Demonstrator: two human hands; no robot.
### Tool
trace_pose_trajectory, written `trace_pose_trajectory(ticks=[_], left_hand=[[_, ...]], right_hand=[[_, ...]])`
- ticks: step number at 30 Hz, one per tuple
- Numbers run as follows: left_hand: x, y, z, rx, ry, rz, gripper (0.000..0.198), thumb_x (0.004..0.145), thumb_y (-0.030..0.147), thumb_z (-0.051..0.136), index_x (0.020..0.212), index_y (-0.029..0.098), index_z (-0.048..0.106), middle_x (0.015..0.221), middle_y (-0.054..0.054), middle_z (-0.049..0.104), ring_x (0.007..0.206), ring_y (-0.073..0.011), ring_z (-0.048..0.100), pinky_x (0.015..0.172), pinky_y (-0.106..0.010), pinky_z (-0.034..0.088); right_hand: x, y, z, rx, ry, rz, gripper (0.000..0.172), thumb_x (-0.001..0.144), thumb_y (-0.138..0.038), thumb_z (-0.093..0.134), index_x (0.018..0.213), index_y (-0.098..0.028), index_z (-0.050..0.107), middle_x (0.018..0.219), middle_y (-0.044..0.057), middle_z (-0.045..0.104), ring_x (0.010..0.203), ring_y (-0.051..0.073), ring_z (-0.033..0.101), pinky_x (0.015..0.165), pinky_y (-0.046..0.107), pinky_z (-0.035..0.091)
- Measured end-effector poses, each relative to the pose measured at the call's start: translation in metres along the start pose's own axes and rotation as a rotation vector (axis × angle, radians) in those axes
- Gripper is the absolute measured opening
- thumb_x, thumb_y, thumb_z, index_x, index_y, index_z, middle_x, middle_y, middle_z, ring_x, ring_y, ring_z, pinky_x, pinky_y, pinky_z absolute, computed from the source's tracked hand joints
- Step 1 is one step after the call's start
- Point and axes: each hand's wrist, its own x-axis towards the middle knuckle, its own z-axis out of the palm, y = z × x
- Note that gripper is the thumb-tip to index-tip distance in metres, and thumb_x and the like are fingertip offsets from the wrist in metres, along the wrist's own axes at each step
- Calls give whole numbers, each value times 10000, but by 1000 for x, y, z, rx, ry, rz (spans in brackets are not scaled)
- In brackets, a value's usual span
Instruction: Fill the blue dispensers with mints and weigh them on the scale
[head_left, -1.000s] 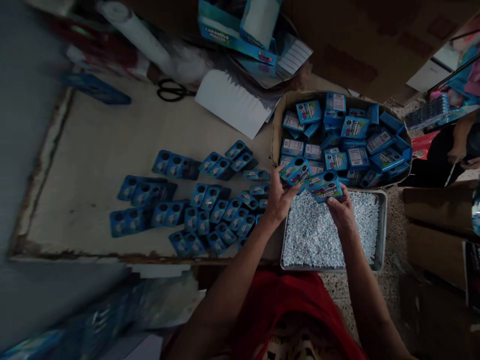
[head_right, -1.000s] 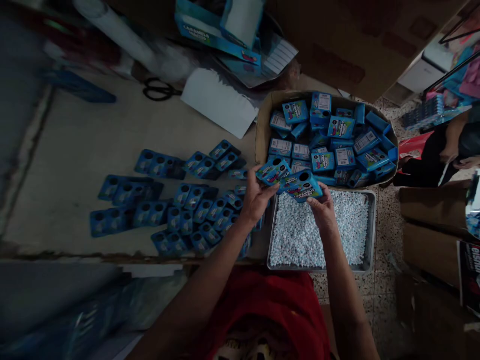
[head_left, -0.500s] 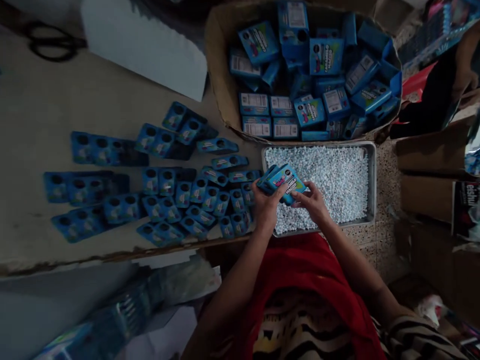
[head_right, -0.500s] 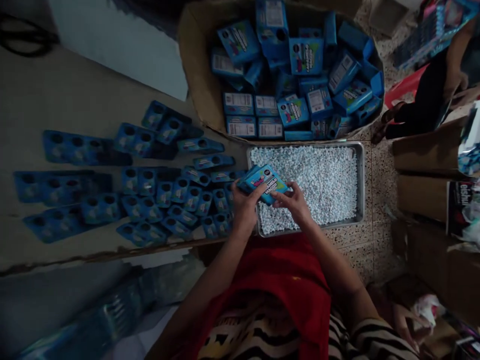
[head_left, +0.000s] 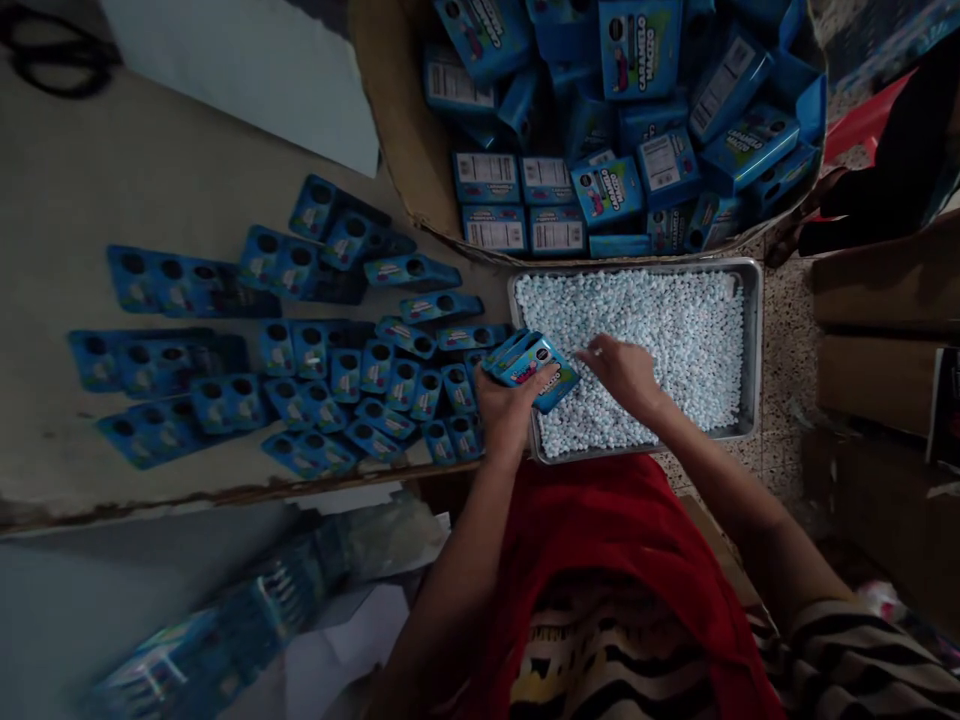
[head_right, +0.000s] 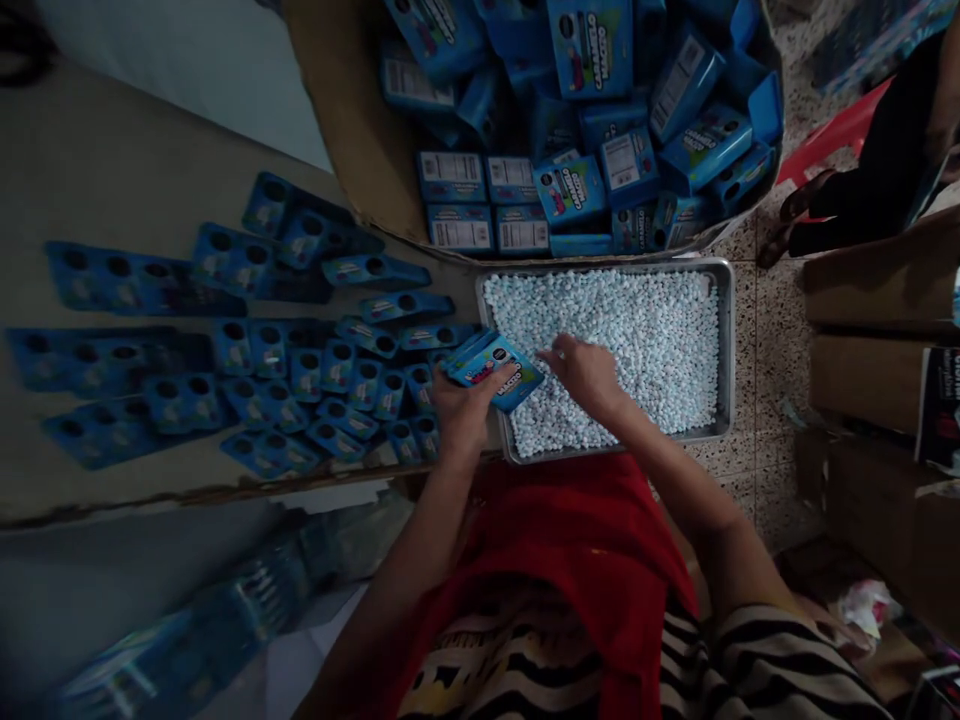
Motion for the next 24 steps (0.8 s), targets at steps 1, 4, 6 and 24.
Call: trace_pose_trajectory(ticks=[1, 4, 6, 24], left_hand=[[1, 5, -6, 45, 15, -10, 699, 646, 457, 1048, 1152, 230, 623, 1069, -29, 771, 895, -215, 750, 849, -382, 648], [5, 23, -17, 177, 45, -26, 757, 506, 433, 1091, 1080, 240, 637, 1036, -17, 779, 920, -234, 758, 899, -409, 669], [8, 32, -22, 236, 2, 27, 790, 492, 453, 1091, 1093, 247, 620, 1053, -16, 773, 971, -250, 769, 939, -424, 674], [39, 34, -8, 472, -408, -112, 766, 471, 474, 1059, 1052, 240, 617, 1019, -39, 802, 994, -305, 792, 937, -457, 669]], right_hand=[[20, -5, -2, -142, 11, -157, 199, 1112, -399, 661, 1067, -226, 749, 1067, 142, 824, 1155, 332, 764, 1032, 460, 593], [90, -16, 7, -416, -114, -676, 326, 1129, -151, 456, 1274, -186, 745, 1494, 169, 720, 1501, 318, 571, 1226, 502, 503], [128, -16, 20, -522, -175, -885, 458, 1115, -89, 384, 1481, -163, 649, 1661, 141, 612, 1599, 284, 487, 1306, 499, 428], [80, 82, 0, -573, -141, -649, 382, 1107, -296, 493, 1395, -173, 712, 1497, 182, 669, 1372, 394, 528, 1140, 585, 448]])
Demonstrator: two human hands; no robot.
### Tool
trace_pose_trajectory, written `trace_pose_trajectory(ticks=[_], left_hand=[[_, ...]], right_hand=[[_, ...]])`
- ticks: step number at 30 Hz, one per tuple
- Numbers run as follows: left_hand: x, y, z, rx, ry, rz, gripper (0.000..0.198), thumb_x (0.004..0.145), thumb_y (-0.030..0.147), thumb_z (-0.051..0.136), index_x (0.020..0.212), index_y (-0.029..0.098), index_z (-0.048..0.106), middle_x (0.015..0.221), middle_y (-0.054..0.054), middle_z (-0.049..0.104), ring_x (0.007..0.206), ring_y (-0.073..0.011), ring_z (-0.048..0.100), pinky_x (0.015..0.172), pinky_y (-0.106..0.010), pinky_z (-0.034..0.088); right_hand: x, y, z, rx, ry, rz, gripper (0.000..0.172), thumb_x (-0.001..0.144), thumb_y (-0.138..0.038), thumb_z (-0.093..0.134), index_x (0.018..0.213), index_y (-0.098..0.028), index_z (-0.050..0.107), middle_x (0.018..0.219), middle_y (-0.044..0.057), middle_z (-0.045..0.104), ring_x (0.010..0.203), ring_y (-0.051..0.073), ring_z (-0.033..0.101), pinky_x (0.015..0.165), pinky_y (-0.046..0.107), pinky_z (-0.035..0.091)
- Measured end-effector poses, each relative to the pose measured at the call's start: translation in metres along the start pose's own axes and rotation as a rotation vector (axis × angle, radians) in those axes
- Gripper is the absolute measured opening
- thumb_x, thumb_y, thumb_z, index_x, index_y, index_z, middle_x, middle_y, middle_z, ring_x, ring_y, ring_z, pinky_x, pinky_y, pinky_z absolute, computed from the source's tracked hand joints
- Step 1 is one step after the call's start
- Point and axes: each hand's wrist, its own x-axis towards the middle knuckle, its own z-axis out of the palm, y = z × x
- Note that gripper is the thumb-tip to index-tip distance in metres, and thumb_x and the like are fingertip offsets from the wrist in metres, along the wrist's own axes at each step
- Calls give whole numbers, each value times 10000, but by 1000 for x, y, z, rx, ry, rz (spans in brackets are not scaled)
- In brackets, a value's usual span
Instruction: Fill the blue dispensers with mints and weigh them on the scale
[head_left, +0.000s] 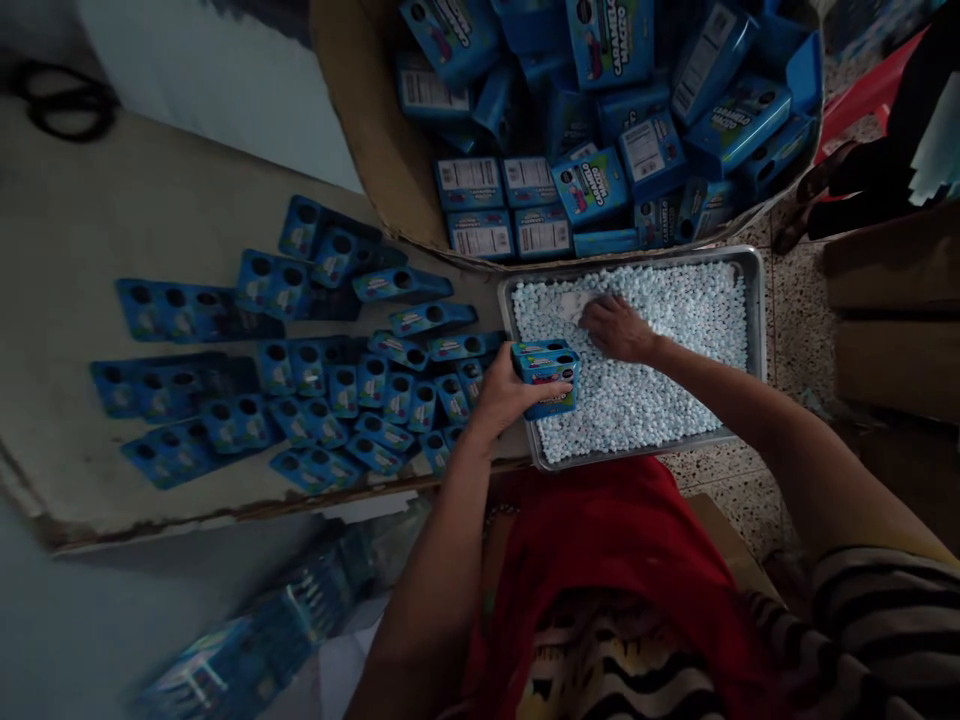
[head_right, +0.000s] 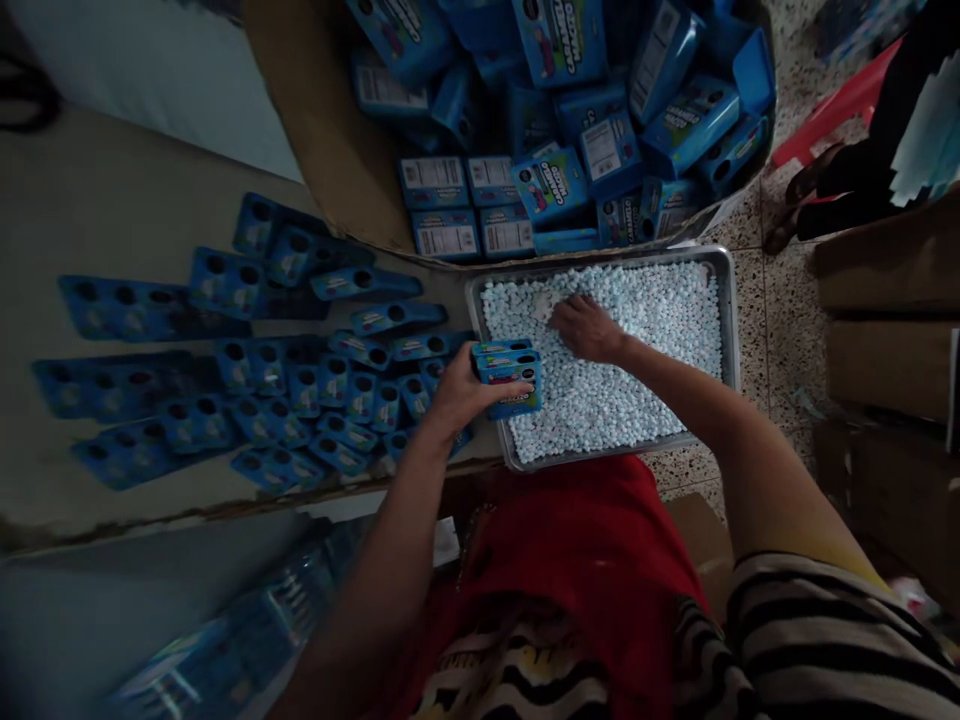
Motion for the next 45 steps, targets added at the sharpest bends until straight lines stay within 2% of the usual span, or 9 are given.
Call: trace_pose_trajectory(ticks=[6, 12, 16, 21, 25, 28, 32, 37, 45], left_hand=[[7, 4, -4, -17, -56, -47, 769, 467, 486, 1045, 1064, 233, 633, 1076, -74, 819, 1053, -346, 799, 965, -494, 667], [33, 22, -10, 263, -31, -2, 828, 547, 455, 1029, 1239, 219, 639, 1280, -119, 793, 1239, -381, 762, 1086, -489, 614], [25, 45, -5, 709, 20, -114, 917, 656, 522, 988, 1389, 166, 567, 1311, -212, 769, 1276, -466, 742, 1063, -517, 601], [23, 69, 13, 1032, -216, -97, 877, 674, 478, 947, 1412, 167, 589, 1236, -233, 801, 1188, -510, 770, 988, -545, 618], [43, 67, 32, 1137, -369, -74, 880, 566, 425, 984, 1339, 186, 640, 1160, -205, 826, 1158, -484, 782, 969, -501, 629], [60, 59, 49, 1068, -347, -32, 856, 448, 432, 1032, 1193, 197, 681, 1067, -186, 819, 1132, -502, 775, 982, -527, 621], [82, 55, 70, 966, -372, -31, 821, 261, 399, 1085, 968, 241, 699, 935, -123, 792, 1101, -492, 769, 1003, -534, 606], [99, 55, 85, 991, -426, -3, 792, 283, 576, 1077, 909, 267, 704, 860, -71, 782, 1021, -421, 781, 940, -460, 608], [55, 58, 79, 862, -245, 4, 902, 391, 524, 1080, 1149, 234, 684, 1072, -142, 804, 1151, -456, 764, 989, -476, 590]], right_hand=[[-23, 2, -36, 45, -111, 109, 418, 1086, -578, 609, 1086, -230, 839, 1196, 159, 796, 1179, 382, 629, 928, 492, 538], [12, 54, -20, 95, 84, -10, 437, 1133, -461, 521, 1392, -208, 767, 1564, 145, 669, 1478, 394, 490, 1232, 600, 411], [-35, 45, 4, 257, 179, 148, 574, 1163, -506, 368, 1445, -170, 739, 1474, 199, 703, 1349, 378, 575, 1198, 612, 442], [-94, 39, -4, 439, 339, 271, 606, 1173, -596, 325, 1442, -249, 742, 1396, 117, 787, 1284, 301, 680, 1201, 536, 479], [-109, 60, 4, 284, 536, 592, 753, 1114, -731, 363, 1578, -205, 637, 1682, 166, 591, 1609, 384, 448, 1346, 642, 311], [-106, 56, 26, 294, 508, 616, 817, 1098, -717, 396, 1679, -156, 518, 1779, 204, 456, 1676, 422, 330, 1361, 688, 261], [-90, 28, 43, 401, 449, 536, 666, 1119, -572, 395, 1605, -168, 602, 1679, 203, 556, 1525, 417, 484, 1320, 674, 326], [-61, 2, 49, 539, 478, 479, 534, 1104, -476, 434, 1427, -165, 725, 1460, 199, 687, 1332, 368, 602, 1225, 592, 447], [-27, -36, 44, 1448, 771, 659, 573, 910, -771, 660, 912, -210, 779, 961, 54, 805, 981, 228, 707, 999, 416, 558]])
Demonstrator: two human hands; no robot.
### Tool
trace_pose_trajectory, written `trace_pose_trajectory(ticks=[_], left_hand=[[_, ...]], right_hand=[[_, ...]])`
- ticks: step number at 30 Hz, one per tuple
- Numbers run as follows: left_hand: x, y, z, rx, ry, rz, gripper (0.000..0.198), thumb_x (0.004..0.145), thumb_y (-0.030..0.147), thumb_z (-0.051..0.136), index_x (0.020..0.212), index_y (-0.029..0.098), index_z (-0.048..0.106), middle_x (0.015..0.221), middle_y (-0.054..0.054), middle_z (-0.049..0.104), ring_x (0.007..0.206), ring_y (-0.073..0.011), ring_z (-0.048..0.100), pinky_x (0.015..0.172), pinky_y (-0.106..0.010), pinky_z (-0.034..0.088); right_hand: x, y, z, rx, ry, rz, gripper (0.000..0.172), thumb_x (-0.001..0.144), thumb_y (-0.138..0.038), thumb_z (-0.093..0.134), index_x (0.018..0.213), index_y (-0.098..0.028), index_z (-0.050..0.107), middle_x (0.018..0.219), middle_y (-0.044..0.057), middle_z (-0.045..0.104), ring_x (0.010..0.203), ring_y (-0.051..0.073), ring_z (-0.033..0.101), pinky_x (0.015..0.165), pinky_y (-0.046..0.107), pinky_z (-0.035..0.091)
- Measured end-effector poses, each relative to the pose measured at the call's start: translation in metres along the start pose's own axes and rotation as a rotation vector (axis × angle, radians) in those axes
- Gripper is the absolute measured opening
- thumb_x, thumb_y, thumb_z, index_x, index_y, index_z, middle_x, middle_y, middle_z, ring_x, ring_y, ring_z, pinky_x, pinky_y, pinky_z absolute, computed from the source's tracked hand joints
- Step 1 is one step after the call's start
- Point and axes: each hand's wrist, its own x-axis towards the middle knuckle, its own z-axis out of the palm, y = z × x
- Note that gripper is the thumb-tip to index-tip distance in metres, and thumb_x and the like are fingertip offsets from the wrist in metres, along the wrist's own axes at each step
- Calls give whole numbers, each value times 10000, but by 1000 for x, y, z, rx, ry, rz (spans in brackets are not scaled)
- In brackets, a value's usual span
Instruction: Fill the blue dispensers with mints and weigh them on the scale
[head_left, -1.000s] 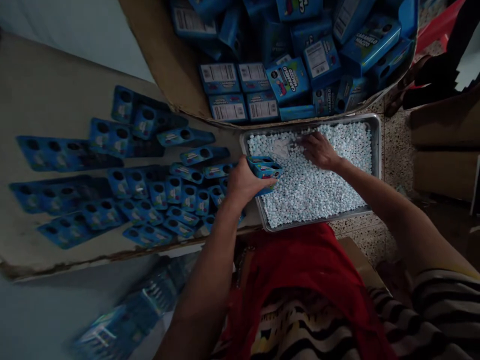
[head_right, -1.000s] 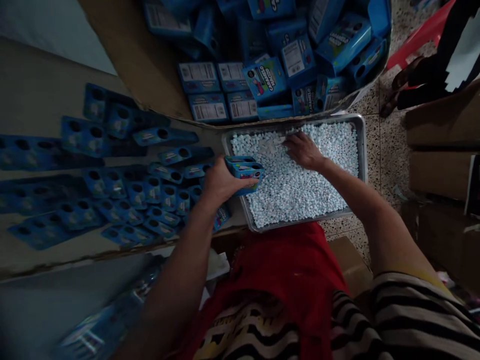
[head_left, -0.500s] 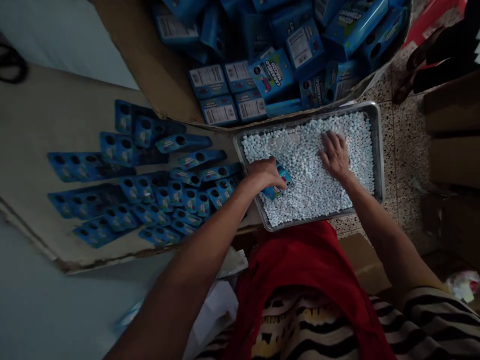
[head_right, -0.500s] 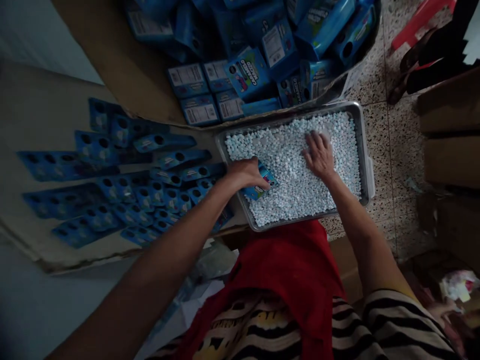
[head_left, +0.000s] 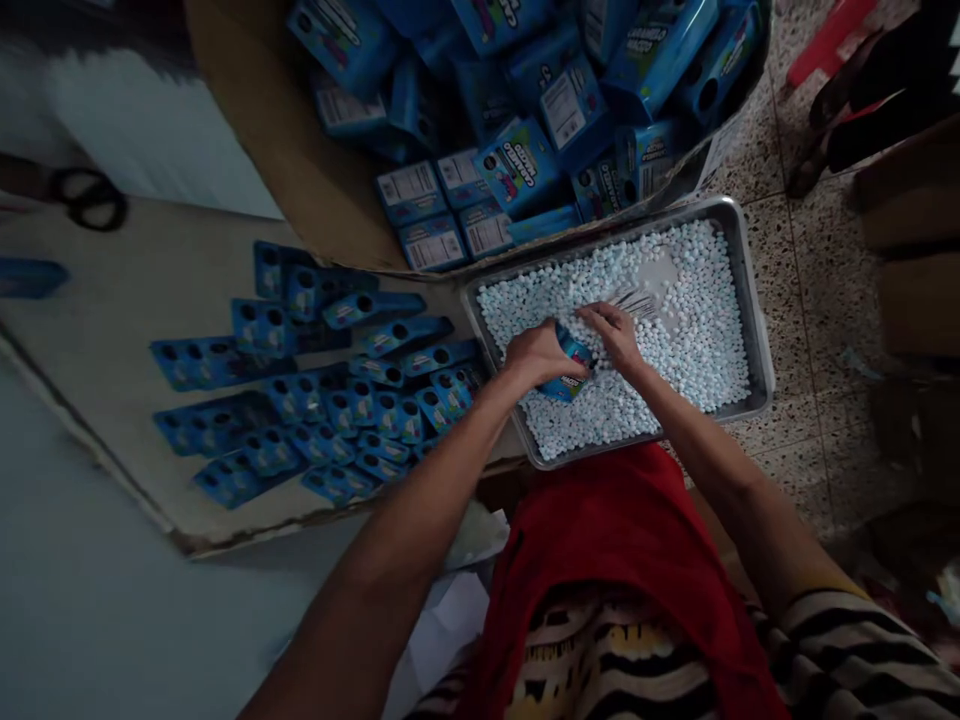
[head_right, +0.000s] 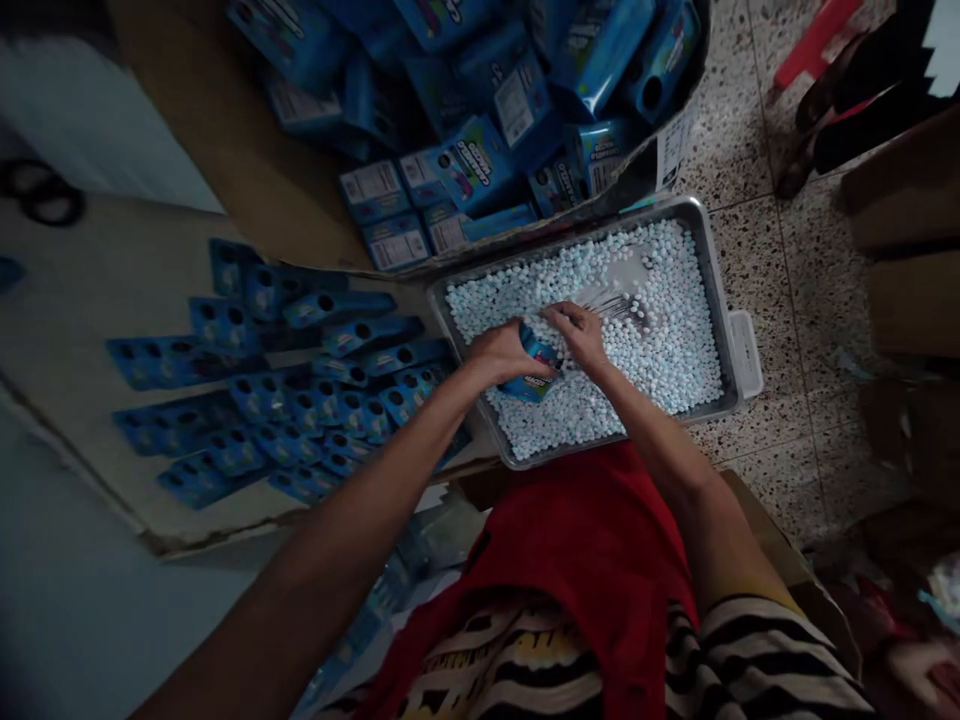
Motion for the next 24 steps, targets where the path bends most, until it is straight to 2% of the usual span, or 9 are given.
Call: trace_pose_trajectory(ticks=[3, 5, 8, 12, 17, 20, 24], left_hand=[[-30, -1, 11, -131, 168, 61, 945, 501, 518, 1066, 1283, 221, 626, 1100, -136, 795, 1149, -459, 768, 1006, -498, 591], [-45, -3, 24, -279, 308, 162, 930, 579, 507, 1051, 1335, 235, 583, 1177, -121, 788, 1179, -420, 767, 1031, -481, 596], [-53, -6, 48, -509, 468, 280, 917, 641, 491, 1046, 1371, 253, 543, 1340, -122, 747, 1254, -362, 747, 1093, -459, 595], [-45, -16, 65, -615, 505, 356, 915, 646, 543, 1056, 1351, 256, 547, 1382, -129, 703, 1317, -355, 710, 1168, -482, 569], [-38, -36, 60, -588, 665, 425, 937, 583, 616, 1077, 1269, 243, 559, 1339, -133, 642, 1336, -367, 646, 1218, -527, 524], [-40, -40, 60, -562, 629, 394, 928, 588, 624, 1076, 1256, 239, 560, 1293, -119, 634, 1298, -366, 645, 1184, -530, 539], [-41, -41, 62, -574, 580, 449, 880, 640, 640, 1039, 1257, 214, 578, 1249, -116, 629, 1252, -364, 655, 1144, -514, 557]], right_hand=[[-15, -25, 0, 187, 47, 71, 514, 909, -740, 653, 885, -233, 734, 948, 57, 805, 925, 232, 725, 941, 425, 603], [-23, -46, -4, 318, 82, 102, 471, 915, -719, 640, 870, -253, 690, 967, 75, 802, 964, 256, 745, 952, 452, 624], [-28, -69, -10, 422, 106, 97, 472, 954, -728, 573, 882, -267, 649, 1028, 87, 805, 1078, 279, 767, 988, 481, 639], [-23, -70, -18, 562, 135, 103, 417, 912, -683, 691, 900, -268, 651, 1048, 75, 815, 1089, 282, 791, 941, 483, 672], [-22, -62, -21, 715, 158, 148, 354, 933, -636, 705, 974, -285, 690, 1046, 33, 818, 991, 222, 789, 815, 388, 683], [-28, -74, -14, 642, 96, 102, 400, 961, -668, 660, 1062, -284, 702, 1056, 45, 811, 1038, 240, 786, 843, 412, 687], [-39, -96, -1, 481, 21, 21, 448, 968, -699, 585, 1060, -272, 682, 990, 76, 774, 1133, 301, 771, 961, 506, 671]])
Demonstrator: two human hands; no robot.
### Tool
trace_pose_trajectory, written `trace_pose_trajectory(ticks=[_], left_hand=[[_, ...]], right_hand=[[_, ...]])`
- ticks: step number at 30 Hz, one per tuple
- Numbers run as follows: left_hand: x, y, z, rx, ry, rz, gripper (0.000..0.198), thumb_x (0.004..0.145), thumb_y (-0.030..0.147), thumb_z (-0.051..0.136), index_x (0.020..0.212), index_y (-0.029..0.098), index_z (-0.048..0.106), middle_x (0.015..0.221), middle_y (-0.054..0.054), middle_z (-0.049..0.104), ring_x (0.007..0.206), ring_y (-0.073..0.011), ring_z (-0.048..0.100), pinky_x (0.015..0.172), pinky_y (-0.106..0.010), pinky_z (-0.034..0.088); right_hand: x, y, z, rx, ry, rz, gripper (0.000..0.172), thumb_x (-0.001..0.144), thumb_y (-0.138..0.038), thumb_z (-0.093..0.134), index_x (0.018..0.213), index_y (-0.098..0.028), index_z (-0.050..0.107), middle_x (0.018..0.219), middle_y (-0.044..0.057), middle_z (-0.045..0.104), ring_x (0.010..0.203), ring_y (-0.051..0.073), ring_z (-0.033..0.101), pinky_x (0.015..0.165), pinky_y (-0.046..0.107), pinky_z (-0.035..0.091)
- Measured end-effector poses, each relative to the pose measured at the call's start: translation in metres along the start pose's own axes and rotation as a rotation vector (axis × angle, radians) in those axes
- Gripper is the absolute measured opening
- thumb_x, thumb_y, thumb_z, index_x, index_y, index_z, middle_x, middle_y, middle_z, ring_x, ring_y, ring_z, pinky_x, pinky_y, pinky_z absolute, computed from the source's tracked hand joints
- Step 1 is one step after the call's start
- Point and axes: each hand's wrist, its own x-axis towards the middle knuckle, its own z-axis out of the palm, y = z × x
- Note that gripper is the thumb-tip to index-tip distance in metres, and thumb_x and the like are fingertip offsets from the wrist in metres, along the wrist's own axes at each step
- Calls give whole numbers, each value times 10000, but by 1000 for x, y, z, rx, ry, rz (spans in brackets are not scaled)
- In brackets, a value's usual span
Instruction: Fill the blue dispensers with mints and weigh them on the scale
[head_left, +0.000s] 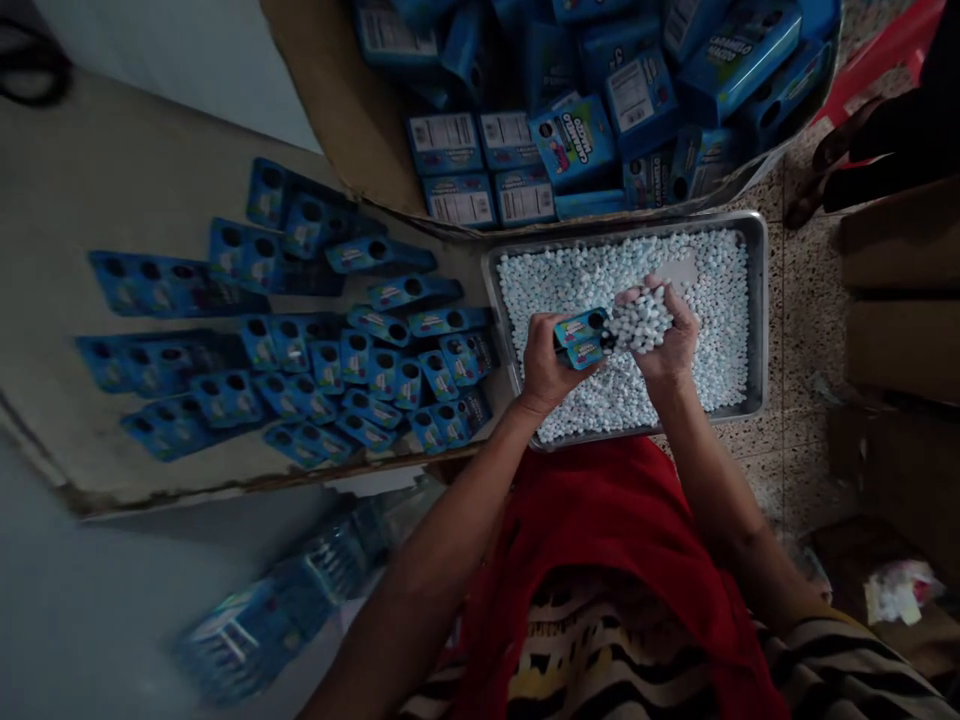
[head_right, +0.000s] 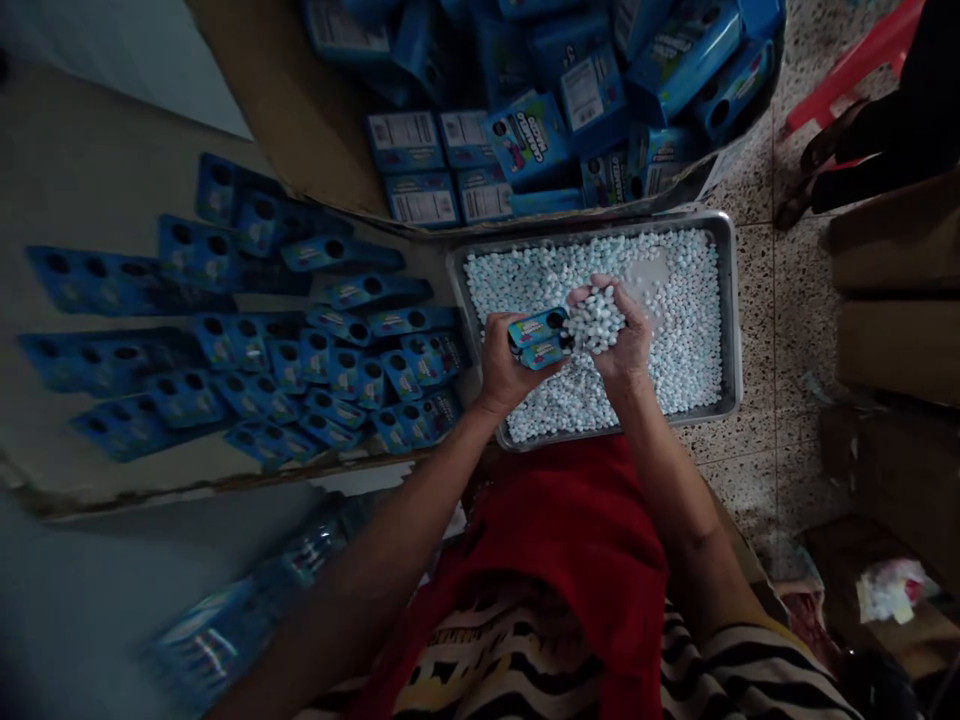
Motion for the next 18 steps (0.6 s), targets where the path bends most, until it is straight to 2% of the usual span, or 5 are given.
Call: trace_pose_trajectory(ticks=[6, 9, 13, 16, 18], left_hand=[[10, 4, -5, 19, -30, 7, 861, 606, 515, 1075, 1253, 250, 574, 1289, -114, 654, 1313, -372, 642, 1191, -515, 538], [11, 8, -7, -6, -60, -5, 860, 632, 499, 1061, 1293, 255, 567, 1345, -113, 667, 1342, -366, 648, 1198, -509, 539], [11, 9, -10, -14, -77, -43, 839, 664, 483, 1033, 1319, 253, 562, 1349, -107, 696, 1306, -347, 682, 1181, -499, 548], [15, 5, -16, -33, -106, 22, 769, 678, 524, 1016, 1270, 257, 604, 1332, -112, 710, 1359, -367, 664, 1235, -536, 510], [18, -1, -21, -28, -124, 26, 721, 675, 563, 1017, 1215, 266, 644, 1320, -117, 707, 1387, -386, 645, 1256, -559, 494]], right_hand=[[-6, -9, 19, -398, -120, -110, 559, 998, -730, 342, 859, -261, 611, 1034, 132, 699, 1179, 335, 713, 1132, 597, 587], [-8, -6, 29, -446, -136, -138, 591, 1002, -752, 307, 804, -270, 586, 998, 124, 683, 1099, 323, 708, 1088, 579, 596], [-23, 0, 42, -465, -116, -213, 515, 1020, -677, 407, 763, -281, 612, 945, 90, 706, 1030, 309, 709, 1092, 576, 581], [-41, -3, 43, -566, -225, -266, 452, 1030, -632, 466, 852, -306, 724, 1121, 56, 778, 1233, 332, 712, 1258, 623, 476], [-48, -8, 36, -624, -290, -274, 453, 1062, -614, 450, 931, -335, 782, 1254, 20, 787, 1375, 328, 671, 1334, 617, 402]])
